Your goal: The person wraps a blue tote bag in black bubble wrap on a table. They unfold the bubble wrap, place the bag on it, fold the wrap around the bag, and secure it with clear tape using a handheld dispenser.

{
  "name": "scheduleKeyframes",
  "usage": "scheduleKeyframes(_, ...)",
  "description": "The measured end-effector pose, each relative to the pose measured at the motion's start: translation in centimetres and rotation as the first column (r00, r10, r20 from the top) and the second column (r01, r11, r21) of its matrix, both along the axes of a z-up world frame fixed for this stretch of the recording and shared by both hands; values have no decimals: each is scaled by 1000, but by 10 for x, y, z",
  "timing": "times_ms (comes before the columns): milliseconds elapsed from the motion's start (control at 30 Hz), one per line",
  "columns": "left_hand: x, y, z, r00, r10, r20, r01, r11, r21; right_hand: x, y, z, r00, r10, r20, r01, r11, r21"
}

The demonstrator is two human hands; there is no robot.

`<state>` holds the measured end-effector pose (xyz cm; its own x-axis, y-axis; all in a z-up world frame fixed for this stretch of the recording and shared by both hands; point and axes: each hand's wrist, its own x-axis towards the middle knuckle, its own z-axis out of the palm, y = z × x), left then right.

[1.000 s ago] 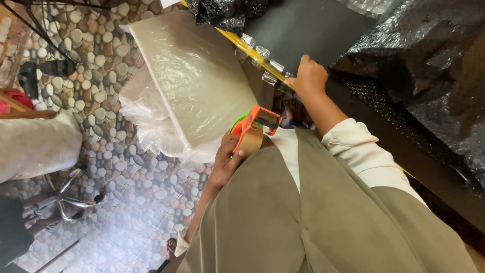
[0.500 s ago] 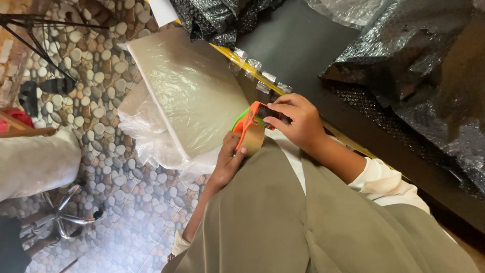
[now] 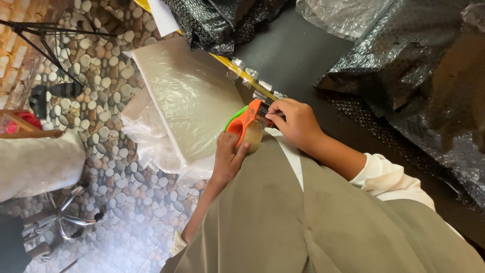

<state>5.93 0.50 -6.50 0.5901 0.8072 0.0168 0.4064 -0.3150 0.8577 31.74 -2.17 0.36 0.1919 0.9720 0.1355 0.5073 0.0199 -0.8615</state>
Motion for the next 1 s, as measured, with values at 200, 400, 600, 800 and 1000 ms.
scheduleKeyframes(200, 16, 4, 17, 988, 153, -25, -155, 975, -160, -3, 3, 20, 960, 272, -68, -280, 944, -175)
scheduleKeyframes(400, 5, -8, 1, 960, 260, -105, -279, 922, -269, 7, 11, 12, 890, 113, -443, -279, 902, -331)
scheduleKeyframes(600, 3, -15, 2, 958, 259, -123, -280, 938, -204, 31, 10, 19, 900, 132, -416, -271, 916, -295)
scheduleKeyframes(800, 3, -19, 6, 953, 299, -47, -300, 915, -271, 64, 11, 50, 862, 95, -498, -247, 937, -249)
scheduleKeyframes(1000, -4, -17, -3, 947, 278, 161, -251, 953, -170, 92, 27, 17, 845, 44, -534, -183, 960, -210)
